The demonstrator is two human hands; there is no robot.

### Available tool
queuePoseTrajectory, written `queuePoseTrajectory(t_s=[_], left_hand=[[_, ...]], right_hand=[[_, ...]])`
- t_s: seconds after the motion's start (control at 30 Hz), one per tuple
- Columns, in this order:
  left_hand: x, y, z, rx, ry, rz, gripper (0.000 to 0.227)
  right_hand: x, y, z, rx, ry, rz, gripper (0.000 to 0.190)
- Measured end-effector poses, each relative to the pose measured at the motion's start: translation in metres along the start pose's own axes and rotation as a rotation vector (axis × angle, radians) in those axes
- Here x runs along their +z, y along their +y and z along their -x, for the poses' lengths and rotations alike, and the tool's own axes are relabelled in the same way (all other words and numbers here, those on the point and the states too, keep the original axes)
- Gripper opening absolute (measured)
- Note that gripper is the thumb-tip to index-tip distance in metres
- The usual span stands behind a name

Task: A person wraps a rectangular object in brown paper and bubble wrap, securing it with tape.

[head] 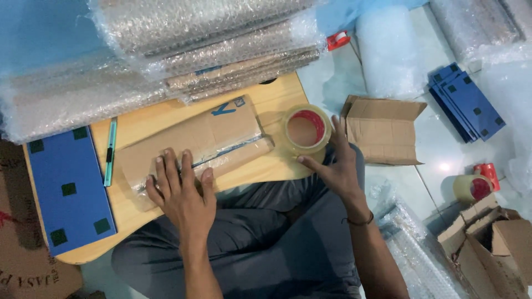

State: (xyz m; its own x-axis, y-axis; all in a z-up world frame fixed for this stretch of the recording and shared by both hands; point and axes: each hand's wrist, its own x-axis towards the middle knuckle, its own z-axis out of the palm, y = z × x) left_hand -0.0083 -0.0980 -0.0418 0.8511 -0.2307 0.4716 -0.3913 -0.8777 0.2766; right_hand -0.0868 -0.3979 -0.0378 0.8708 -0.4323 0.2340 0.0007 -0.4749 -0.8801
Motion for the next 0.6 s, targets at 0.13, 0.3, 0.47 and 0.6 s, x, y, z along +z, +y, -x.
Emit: queuePoseTrajectory(t_s=[0.13,0.3,0.47,0.6], left_hand=[[-0.004,-0.001,-0.003,-0.018,-0.031,0.025,0.06],[-0.022,0.001,-0.007,0.02,-0.09,0.129,0.059],[-0.027,-0.003,-0.003,0.033,-0.114,0.129,0.055],[-0.042,0.002,-0.002,0.004,-0.19,0.21,0.05]], right_hand=[[-0.005,-0.003,0.011,0.018,0.003,0.006,0.092],[-0.01,0.008,0.03,-0.253,0.317,0.369,0.068],[0.048,-0.034,0.051,-0.58,0.246,0.335,0.038],[0.107,-0.08,0.028,-0.613,-0.33,0.366,0.066]])
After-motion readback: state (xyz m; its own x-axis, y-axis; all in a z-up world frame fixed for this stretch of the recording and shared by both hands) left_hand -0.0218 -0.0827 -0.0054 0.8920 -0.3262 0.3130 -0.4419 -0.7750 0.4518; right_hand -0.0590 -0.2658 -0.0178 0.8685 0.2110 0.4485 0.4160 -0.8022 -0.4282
